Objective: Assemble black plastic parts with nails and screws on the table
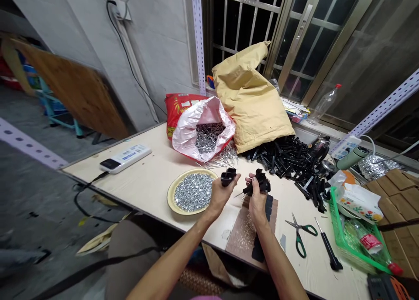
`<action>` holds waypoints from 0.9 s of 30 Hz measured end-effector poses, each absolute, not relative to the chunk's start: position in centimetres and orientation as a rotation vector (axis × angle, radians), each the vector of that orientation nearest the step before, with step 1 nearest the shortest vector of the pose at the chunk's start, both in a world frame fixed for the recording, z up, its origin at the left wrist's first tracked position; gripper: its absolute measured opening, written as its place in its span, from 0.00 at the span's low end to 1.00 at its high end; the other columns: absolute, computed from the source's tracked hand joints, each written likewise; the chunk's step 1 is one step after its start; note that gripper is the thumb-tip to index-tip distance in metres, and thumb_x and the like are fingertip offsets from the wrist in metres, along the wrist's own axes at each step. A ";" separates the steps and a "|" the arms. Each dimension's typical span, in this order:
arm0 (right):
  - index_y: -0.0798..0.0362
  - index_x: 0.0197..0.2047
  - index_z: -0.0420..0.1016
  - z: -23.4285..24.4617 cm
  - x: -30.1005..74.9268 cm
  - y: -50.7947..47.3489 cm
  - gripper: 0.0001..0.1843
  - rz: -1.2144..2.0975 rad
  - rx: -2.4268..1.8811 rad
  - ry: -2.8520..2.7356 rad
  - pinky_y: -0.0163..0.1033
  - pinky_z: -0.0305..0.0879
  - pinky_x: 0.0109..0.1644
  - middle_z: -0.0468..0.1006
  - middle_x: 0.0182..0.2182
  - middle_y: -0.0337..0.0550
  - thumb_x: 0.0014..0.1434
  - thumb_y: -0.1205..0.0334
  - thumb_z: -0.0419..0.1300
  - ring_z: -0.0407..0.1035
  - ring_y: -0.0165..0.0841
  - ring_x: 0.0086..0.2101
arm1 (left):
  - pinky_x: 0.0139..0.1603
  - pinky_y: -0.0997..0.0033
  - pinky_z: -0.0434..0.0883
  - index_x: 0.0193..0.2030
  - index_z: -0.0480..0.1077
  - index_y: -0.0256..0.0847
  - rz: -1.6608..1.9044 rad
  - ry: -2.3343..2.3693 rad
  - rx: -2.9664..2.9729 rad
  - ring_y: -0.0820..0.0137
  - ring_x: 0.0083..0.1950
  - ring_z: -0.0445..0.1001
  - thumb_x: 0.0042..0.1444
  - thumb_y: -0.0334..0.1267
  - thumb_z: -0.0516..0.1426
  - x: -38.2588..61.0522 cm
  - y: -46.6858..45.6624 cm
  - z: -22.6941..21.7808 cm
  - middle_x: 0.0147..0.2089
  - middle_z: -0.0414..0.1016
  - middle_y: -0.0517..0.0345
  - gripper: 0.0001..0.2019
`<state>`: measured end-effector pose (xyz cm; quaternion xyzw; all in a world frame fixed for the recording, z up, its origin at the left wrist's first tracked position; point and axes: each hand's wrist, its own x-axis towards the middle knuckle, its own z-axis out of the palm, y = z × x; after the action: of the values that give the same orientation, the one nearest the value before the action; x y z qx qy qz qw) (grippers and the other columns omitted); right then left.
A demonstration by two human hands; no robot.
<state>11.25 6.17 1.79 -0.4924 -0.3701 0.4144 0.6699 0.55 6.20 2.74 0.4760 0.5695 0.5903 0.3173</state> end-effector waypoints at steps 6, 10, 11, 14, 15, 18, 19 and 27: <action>0.55 0.41 0.71 1.4 11.4 6.5 0.18 0.910 -1.110 -0.835 0.39 0.68 0.40 0.79 0.39 0.46 0.53 0.49 0.60 0.73 0.32 0.36 | 0.26 0.74 0.66 0.19 0.71 0.42 1.645 1.406 1.678 0.70 0.23 0.71 0.52 0.46 0.56 0.0 5.9 2.4 0.20 0.74 0.55 0.15; 0.54 0.41 0.70 1.0 11.3 6.6 0.18 0.931 -1.096 -0.835 0.39 0.69 0.40 0.79 0.40 0.46 0.53 0.50 0.59 0.74 0.32 0.36 | 0.26 0.74 0.66 0.19 0.71 0.42 1.626 1.339 1.767 0.71 0.22 0.70 0.52 0.46 0.57 0.1 5.3 2.7 0.20 0.74 0.55 0.15; 0.54 0.42 0.70 0.9 11.4 6.6 0.18 0.935 -1.094 -0.838 0.38 0.69 0.39 0.79 0.41 0.46 0.53 0.50 0.59 0.74 0.32 0.36 | 0.26 0.74 0.66 0.18 0.70 0.42 1.632 1.334 1.748 0.70 0.22 0.70 0.51 0.46 0.57 0.1 5.2 2.7 0.19 0.74 0.55 0.15; 0.53 0.42 0.69 0.7 11.5 6.7 0.19 0.956 -1.098 -0.837 0.37 0.70 0.37 0.79 0.40 0.45 0.53 0.49 0.60 0.74 0.33 0.35 | 0.28 0.73 0.67 0.17 0.69 0.43 1.638 1.355 1.598 0.69 0.23 0.71 0.48 0.48 0.59 0.4 5.0 2.6 0.18 0.71 0.56 0.15; 0.53 0.42 0.69 0.6 11.5 6.8 0.19 0.967 -1.097 -0.828 0.37 0.70 0.37 0.79 0.40 0.45 0.52 0.49 0.60 0.74 0.33 0.35 | 0.27 0.72 0.67 0.17 0.69 0.42 1.632 1.383 1.506 0.69 0.23 0.71 0.47 0.49 0.60 0.5 5.0 2.6 0.17 0.70 0.57 0.16; 0.54 0.41 0.69 -0.2 11.5 7.2 0.19 1.022 -1.088 -0.805 0.36 0.71 0.36 0.79 0.38 0.45 0.50 0.50 0.62 0.74 0.32 0.33 | 0.20 0.74 0.64 0.16 0.68 0.41 1.514 1.455 1.164 0.72 0.17 0.66 0.44 0.52 0.61 0.9 5.1 2.7 0.13 0.65 0.62 0.18; 0.54 0.40 0.69 -0.6 11.5 7.5 0.19 1.043 -1.103 -0.800 0.35 0.70 0.33 0.79 0.36 0.44 0.49 0.50 0.62 0.74 0.31 0.31 | 0.17 0.74 0.62 0.17 0.68 0.40 1.448 1.440 1.060 0.74 0.15 0.63 0.42 0.53 0.61 1.0 5.2 2.8 0.12 0.62 0.64 0.18; 0.57 0.35 0.72 -4.7 10.0 10.4 0.18 1.121 -1.269 -1.072 0.35 0.64 0.22 0.72 0.18 0.37 0.47 0.51 0.62 0.67 0.31 0.19 | 0.21 0.78 0.67 0.35 0.75 0.33 1.276 1.117 0.757 0.77 0.19 0.68 0.31 0.43 0.69 0.4 5.7 2.5 0.19 0.71 0.64 0.22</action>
<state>10.04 10.38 -4.73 -0.5335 -0.4506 0.4712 0.5388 0.43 5.75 2.49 0.3265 0.4818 0.5500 0.5990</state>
